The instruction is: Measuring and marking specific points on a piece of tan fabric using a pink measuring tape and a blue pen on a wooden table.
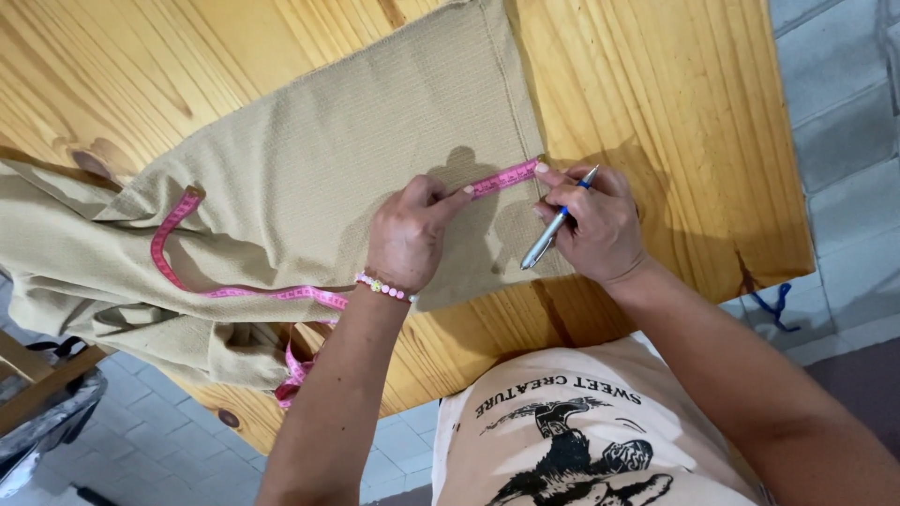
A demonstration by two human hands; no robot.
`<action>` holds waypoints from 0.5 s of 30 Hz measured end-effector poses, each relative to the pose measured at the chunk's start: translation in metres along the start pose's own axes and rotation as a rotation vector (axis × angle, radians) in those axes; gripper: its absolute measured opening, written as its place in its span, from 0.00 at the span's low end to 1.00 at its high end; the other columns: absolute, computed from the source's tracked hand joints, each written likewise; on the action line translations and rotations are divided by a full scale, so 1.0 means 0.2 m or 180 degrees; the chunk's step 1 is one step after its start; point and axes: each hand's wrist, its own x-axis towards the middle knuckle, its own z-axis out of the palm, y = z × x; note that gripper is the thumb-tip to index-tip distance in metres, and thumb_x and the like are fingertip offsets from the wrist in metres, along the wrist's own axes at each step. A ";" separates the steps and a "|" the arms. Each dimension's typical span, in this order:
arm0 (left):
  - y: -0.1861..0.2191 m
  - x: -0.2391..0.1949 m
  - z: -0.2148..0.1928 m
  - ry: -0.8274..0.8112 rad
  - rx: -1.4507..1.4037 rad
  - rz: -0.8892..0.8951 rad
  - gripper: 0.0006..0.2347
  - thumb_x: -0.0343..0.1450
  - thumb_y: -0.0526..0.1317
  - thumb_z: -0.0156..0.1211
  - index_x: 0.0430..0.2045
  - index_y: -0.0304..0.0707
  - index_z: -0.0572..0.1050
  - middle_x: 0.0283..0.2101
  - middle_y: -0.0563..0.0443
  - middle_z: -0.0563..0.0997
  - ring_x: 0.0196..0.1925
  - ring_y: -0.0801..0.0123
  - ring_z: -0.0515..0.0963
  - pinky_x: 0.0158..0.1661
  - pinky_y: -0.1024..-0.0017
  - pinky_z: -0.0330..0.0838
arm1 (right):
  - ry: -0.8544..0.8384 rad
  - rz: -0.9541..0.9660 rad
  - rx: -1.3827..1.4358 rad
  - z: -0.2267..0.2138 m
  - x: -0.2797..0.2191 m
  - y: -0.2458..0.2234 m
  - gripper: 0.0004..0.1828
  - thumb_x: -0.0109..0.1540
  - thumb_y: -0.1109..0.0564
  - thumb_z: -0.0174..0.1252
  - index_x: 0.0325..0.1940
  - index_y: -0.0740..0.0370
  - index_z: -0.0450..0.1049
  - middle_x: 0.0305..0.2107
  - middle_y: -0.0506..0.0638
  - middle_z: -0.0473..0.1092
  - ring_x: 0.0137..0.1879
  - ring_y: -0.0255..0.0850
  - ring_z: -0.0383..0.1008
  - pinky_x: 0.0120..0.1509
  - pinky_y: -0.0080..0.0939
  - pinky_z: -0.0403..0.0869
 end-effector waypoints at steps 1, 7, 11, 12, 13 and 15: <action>0.00 0.00 0.00 -0.0007 0.0025 -0.0006 0.13 0.87 0.40 0.60 0.52 0.69 0.91 0.46 0.57 0.81 0.40 0.64 0.91 0.45 0.65 0.88 | 0.0009 0.0007 0.0014 0.00 0.00 0.00 0.11 0.77 0.51 0.74 0.46 0.54 0.80 0.56 0.50 0.91 0.52 0.56 0.85 0.63 0.50 0.84; -0.01 0.00 -0.01 -0.0036 -0.0006 0.0062 0.12 0.87 0.40 0.61 0.51 0.67 0.92 0.46 0.57 0.81 0.41 0.63 0.91 0.46 0.64 0.88 | 0.0006 0.0005 -0.0016 0.01 -0.01 0.00 0.10 0.77 0.52 0.75 0.47 0.54 0.80 0.54 0.50 0.92 0.51 0.56 0.85 0.63 0.51 0.84; -0.03 -0.02 0.02 -0.0042 0.0017 0.0078 0.12 0.88 0.41 0.60 0.52 0.67 0.92 0.47 0.57 0.82 0.42 0.63 0.91 0.47 0.64 0.88 | 0.0033 0.0031 0.0020 0.01 -0.01 0.00 0.10 0.77 0.52 0.74 0.47 0.54 0.80 0.54 0.50 0.91 0.51 0.56 0.85 0.62 0.51 0.84; -0.03 -0.01 0.01 -0.0038 0.0019 0.0080 0.12 0.88 0.41 0.60 0.52 0.67 0.92 0.47 0.57 0.82 0.42 0.63 0.91 0.47 0.64 0.88 | 0.0037 0.0028 0.0019 0.01 -0.01 0.01 0.10 0.77 0.52 0.74 0.47 0.54 0.80 0.54 0.50 0.91 0.51 0.56 0.85 0.62 0.51 0.84; -0.03 -0.01 0.01 -0.0045 0.0056 0.0070 0.12 0.88 0.41 0.60 0.53 0.69 0.91 0.47 0.57 0.82 0.42 0.64 0.91 0.47 0.64 0.88 | 0.0006 0.0041 0.0021 0.01 0.00 0.01 0.10 0.77 0.52 0.74 0.47 0.54 0.81 0.54 0.49 0.92 0.51 0.56 0.85 0.62 0.52 0.84; -0.01 -0.01 0.01 -0.0045 0.0104 0.0043 0.13 0.88 0.41 0.59 0.54 0.70 0.91 0.46 0.58 0.81 0.42 0.64 0.92 0.47 0.64 0.88 | -0.0028 0.0042 0.0038 0.00 0.01 0.00 0.10 0.77 0.52 0.74 0.47 0.54 0.81 0.53 0.49 0.92 0.51 0.56 0.85 0.61 0.52 0.84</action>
